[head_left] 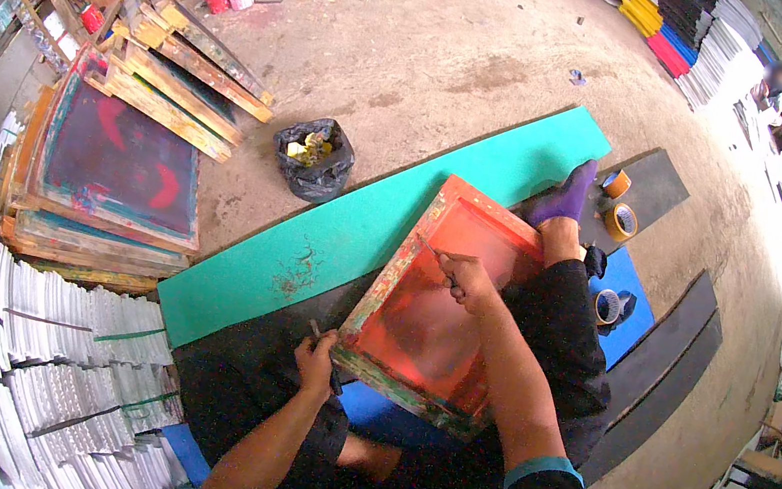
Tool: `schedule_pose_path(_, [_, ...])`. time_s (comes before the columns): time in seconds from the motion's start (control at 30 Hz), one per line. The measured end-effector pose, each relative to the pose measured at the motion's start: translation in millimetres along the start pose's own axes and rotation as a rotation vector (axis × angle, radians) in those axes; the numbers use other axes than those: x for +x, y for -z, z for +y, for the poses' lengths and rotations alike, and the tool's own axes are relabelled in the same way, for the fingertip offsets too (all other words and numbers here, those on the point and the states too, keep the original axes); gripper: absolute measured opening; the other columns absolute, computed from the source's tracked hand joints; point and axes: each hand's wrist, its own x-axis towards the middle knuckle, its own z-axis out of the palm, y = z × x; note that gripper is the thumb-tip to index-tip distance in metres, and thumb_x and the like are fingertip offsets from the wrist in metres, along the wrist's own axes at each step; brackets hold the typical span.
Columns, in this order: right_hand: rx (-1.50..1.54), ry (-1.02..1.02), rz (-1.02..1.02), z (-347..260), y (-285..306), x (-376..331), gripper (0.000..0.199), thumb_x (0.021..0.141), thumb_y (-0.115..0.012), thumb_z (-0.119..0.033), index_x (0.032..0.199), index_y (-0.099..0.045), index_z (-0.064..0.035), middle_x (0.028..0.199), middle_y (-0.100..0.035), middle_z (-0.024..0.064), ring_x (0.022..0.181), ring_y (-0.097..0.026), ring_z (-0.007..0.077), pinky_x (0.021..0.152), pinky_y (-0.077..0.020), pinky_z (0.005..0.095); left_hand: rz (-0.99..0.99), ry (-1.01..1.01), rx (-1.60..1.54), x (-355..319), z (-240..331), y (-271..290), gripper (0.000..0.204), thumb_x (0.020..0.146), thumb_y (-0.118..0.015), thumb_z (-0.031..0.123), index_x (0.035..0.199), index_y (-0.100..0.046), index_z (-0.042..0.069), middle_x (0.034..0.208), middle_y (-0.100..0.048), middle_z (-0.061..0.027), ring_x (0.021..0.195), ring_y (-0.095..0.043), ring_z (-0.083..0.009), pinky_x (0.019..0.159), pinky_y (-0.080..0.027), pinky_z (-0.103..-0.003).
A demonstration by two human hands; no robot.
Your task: The person scrapes the edges of a red screen printing frame using a small metal tool while seated on the floor. The person holds the frame steady with one hand and removes material from the frame's perimeter with the other.
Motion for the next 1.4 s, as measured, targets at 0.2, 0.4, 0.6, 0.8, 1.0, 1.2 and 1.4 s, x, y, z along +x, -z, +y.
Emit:
schedule_pose_path(0.2, [-0.525, 0.313, 0.25, -10, -13, -23, 0.032, 0.089, -0.061, -0.024, 0.119, -0.068, -0.0144, 0.08, -0.07, 0.0154, 0.066, -0.067, 0.0291, 0.064, -0.0548, 0.0408, -0.059, -0.043, -0.012, -4, 6, -7, 0.024, 0.081, -0.068, 0.018, 0.097, -0.07, 0.001, 0.091, -0.068, -0.0057, 0.084, -0.061, -0.0183, 0.077, -0.046, -0.031])
schedule_pose_path(0.4, [-0.966, 0.231, 0.384, -10, -25, -36, 0.029, 0.091, -0.058, -0.028, 0.119, -0.067, -0.0279, 0.088, -0.07, 0.0173, 0.079, -0.068, 0.0381, 0.07, -0.0553, 0.0489, -0.116, -0.025, -0.075, 4, -1, -1, 0.024, 0.081, -0.068, 0.019, 0.098, -0.07, 0.001, 0.093, -0.067, -0.005, 0.084, -0.06, -0.0175, 0.078, -0.044, -0.031])
schedule_pose_path(0.6, [-0.919, 0.235, 0.425, -13, -15, -26, 0.029, 0.092, -0.055, -0.031, 0.119, -0.067, -0.0301, 0.088, -0.07, 0.0177, 0.081, -0.068, 0.039, 0.071, -0.055, 0.0507, -0.084, 0.001, -0.064, 10, -10, -1, 0.026, 0.081, -0.068, 0.018, 0.102, -0.069, 0.001, 0.095, -0.067, -0.0046, 0.087, -0.06, -0.0176, 0.082, -0.044, -0.032])
schedule_pose_path(0.8, [-0.95, 0.224, 0.429, -12, -15, -8, 0.029, 0.093, -0.054, -0.031, 0.118, -0.067, -0.0306, 0.09, -0.07, 0.0178, 0.082, -0.067, 0.0391, 0.072, -0.0551, 0.0514, -0.094, 0.034, -0.082, -4, 8, -7, 0.032, 0.081, -0.068, 0.02, 0.107, -0.066, 0.001, 0.1, -0.066, -0.0064, 0.09, -0.06, -0.0188, 0.084, -0.044, -0.033])
schedule_pose_path(1.0, [-0.996, 0.17, 0.368, -36, -18, -16, 0.03, 0.094, -0.047, -0.027, 0.117, -0.067, -0.0209, 0.095, -0.071, 0.0171, 0.087, -0.07, 0.0367, 0.078, -0.0561, 0.0494, 0.012, 0.066, -0.042, 2, -2, -6, 0.036, 0.079, -0.069, 0.022, 0.107, -0.065, -0.002, 0.099, -0.066, -0.0079, 0.094, -0.06, -0.0205, 0.087, -0.044, -0.033])
schedule_pose_path(1.2, [-1.124, 0.197, 0.313, -77, -33, -31, 0.034, 0.09, -0.05, -0.021, 0.121, -0.065, -0.0235, 0.096, -0.071, 0.0172, 0.088, -0.069, 0.0356, 0.077, -0.0562, 0.0484, 0.117, 0.05, 0.039, 1, -6, -4, 0.034, 0.079, -0.07, 0.022, 0.104, -0.066, -0.001, 0.096, -0.066, -0.0083, 0.092, -0.06, -0.0207, 0.085, -0.046, -0.032])
schedule_pose_path(1.4, [-0.712, 0.322, 0.398, -18, -20, -4, 0.032, 0.088, -0.053, -0.021, 0.116, -0.068, -0.0253, 0.098, -0.069, 0.0191, 0.09, -0.067, 0.0386, 0.078, -0.0538, 0.0509, -0.049, 0.017, -0.013, -1, 0, -6, 0.027, 0.082, -0.067, 0.019, 0.102, -0.068, 0.002, 0.095, -0.067, -0.0073, 0.09, -0.061, -0.0202, 0.08, -0.048, -0.033])
